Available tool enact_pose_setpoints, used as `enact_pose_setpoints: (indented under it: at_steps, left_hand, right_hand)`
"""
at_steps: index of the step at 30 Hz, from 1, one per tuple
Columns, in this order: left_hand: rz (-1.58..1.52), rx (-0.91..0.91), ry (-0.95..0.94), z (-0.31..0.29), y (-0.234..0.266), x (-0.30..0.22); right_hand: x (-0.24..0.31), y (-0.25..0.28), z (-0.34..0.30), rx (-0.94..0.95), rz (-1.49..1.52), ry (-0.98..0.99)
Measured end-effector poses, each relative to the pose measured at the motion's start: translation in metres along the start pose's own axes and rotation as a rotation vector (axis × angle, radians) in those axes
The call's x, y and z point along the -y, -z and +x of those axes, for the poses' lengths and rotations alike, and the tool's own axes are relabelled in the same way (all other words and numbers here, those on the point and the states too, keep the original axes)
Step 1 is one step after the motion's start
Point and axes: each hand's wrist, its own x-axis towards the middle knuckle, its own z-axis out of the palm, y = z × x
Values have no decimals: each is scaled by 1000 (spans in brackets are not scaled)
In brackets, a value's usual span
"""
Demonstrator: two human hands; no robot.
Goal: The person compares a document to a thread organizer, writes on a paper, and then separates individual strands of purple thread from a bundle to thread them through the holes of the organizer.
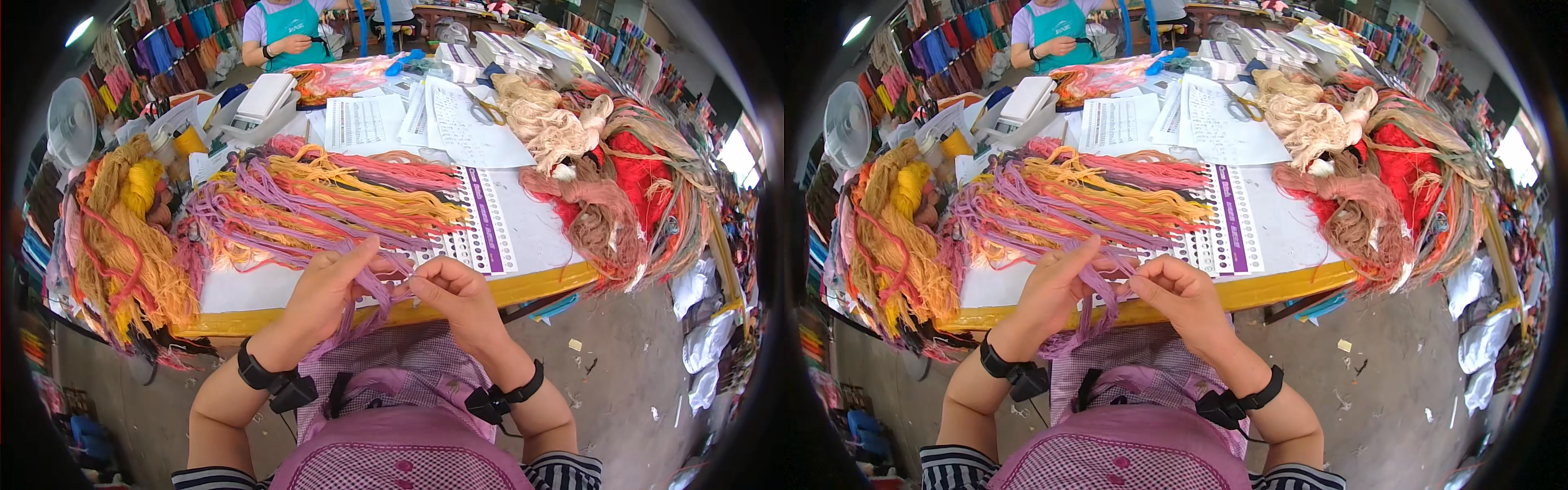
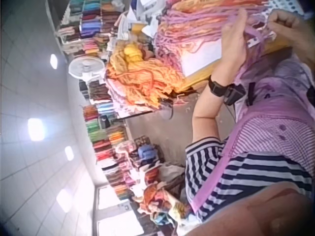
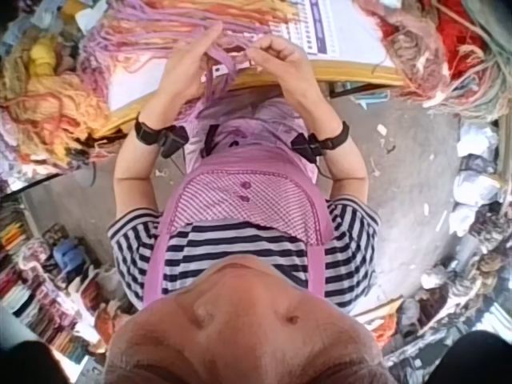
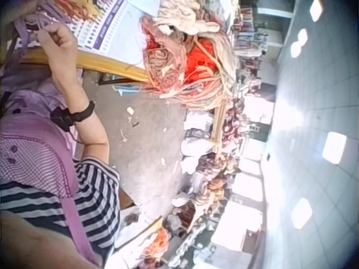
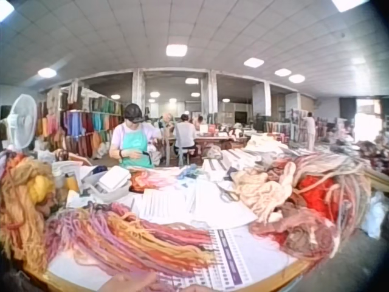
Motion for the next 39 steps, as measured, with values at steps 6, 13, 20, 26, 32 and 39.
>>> enact_pose_setpoints:
  at_steps: [6, 13, 20, 26, 32, 39]
  left_hand:
    - [-21, 57, 42, 2, 0, 5]
    - [-25, 72, -39, 2, 0, 8]
    - [65, 125, -59, 4, 7, 12]
    - [545, 231, -435, 5, 6, 17]
    - [520, 255, -418, 8, 15, 20]
    - [482, 250, -283, 5, 10, 15]
  right_hand:
    - [-7, 3, 5, 24, 32, 0]
    - [-6, -4, 7, -40, 69, 24]
    - [-9, 1, 9, 7, 94, -17]
    - [-6, -10, 13, -34, 42, -83]
    - [-14, -1, 14, -61, 6, -39]
    - [-9, -5, 13, 1, -2, -124]
